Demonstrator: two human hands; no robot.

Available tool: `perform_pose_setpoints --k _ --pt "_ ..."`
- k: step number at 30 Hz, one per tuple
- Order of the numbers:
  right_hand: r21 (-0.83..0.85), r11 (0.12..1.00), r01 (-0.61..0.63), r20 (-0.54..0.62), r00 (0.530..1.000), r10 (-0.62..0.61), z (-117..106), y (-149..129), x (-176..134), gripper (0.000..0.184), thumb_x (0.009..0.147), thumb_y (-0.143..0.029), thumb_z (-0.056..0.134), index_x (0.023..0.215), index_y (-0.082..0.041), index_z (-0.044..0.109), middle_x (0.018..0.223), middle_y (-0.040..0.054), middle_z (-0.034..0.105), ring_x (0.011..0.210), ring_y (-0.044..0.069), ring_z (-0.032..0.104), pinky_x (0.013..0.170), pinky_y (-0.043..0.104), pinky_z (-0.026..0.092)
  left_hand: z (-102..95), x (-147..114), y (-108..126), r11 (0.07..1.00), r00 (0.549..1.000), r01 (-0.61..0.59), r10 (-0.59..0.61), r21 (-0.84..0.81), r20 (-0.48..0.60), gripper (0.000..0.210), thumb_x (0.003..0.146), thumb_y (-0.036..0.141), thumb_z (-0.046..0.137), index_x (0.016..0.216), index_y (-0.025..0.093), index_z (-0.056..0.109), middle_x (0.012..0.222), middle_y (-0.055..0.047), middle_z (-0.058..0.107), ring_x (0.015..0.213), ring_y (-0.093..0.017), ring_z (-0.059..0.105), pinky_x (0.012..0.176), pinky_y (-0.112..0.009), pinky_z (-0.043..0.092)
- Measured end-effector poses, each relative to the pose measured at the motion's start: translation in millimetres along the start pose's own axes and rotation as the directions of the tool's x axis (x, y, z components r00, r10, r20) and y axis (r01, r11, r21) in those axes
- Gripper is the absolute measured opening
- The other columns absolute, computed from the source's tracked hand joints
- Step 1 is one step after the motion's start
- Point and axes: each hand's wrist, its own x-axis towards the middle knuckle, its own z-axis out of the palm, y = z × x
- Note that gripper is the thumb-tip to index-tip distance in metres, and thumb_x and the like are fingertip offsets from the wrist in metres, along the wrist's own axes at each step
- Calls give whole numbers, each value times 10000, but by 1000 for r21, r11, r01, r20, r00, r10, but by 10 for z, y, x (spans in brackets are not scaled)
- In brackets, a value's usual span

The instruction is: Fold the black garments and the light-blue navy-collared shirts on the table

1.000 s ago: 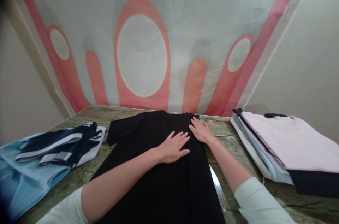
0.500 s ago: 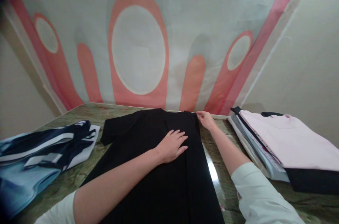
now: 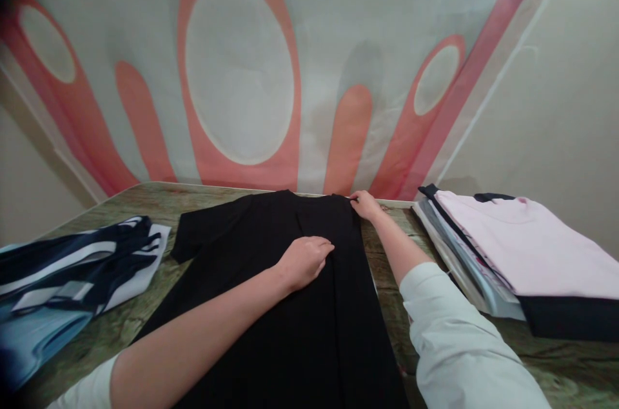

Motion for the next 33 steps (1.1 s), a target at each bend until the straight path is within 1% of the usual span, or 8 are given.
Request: perform_pose_setpoints --k 10,13,17,21,24,27,30,33 --pt "-96 993 -67 -150 987 52 -52 -232 -261 257 791 -201 474 1009 -145 599 1023 110 562 959 216 556 887 340 406 -132 4 108 992 998 59 -59 114 0 190 848 285 463 826 142 586 852 -82 589 793 -213 571 699 -329 439" --pt "-109 994 10 -98 995 -21 -117 -307 -419 250 817 -208 442 988 -163 620 1030 102 586 980 213 554 903 332 402 -104 9 94 992 995 97 -94 80 -45 320 904 363 363 828 148 586 855 -81 579 811 -215 560 723 -344 426" --pt "-107 987 122 16 992 -121 -126 -342 -595 327 855 -236 399 1101 -145 595 1155 107 585 1097 211 509 976 321 358 -27 21 -22 986 982 165 -163 11 -93 294 925 278 321 870 155 583 926 -79 573 913 -205 537 831 -349 389" --pt "-99 985 139 51 990 -135 -79 -326 -666 424 888 -267 328 1223 -83 513 1295 134 488 1209 221 420 1036 351 294 63 2 -258 933 925 349 -358 -87 -129 196 885 237 410 992 187 567 1091 -63 547 1051 -200 486 925 -344 343" --pt "-94 986 137 47 990 -133 -88 -362 -687 426 890 -258 314 1229 -94 512 1304 125 481 1218 220 410 1045 360 278 125 -29 -444 865 857 489 -500 -111 -126 291 846 314 492 1102 179 522 1189 -83 516 1126 -233 448 965 -380 318" --pt "-119 985 128 -1 992 -129 -187 -478 -750 361 865 -245 375 1132 -134 590 1222 124 547 1162 251 453 1015 396 301 175 -47 -567 833 829 538 -550 -128 -100 429 834 396 504 1192 163 463 1233 -105 505 1177 -260 418 1005 -426 272" --pt "-87 982 167 -23 985 -170 -384 -649 -895 244 822 -242 461 953 -169 653 1008 113 625 971 250 547 891 389 393 207 -42 -605 849 851 501 -518 -168 -81 451 846 379 488 1247 185 416 1267 -87 492 1207 -250 398 1029 -435 241" --pt "166 951 260 164 944 -287 -629 -811 -1080 184 796 -292 524 878 -190 653 796 50 626 719 177 571 685 298 453 211 -26 -591 856 862 480 -501 -192 -75 435 853 349 481 1255 198 409 1270 -75 494 1202 -233 408 1034 -420 241"
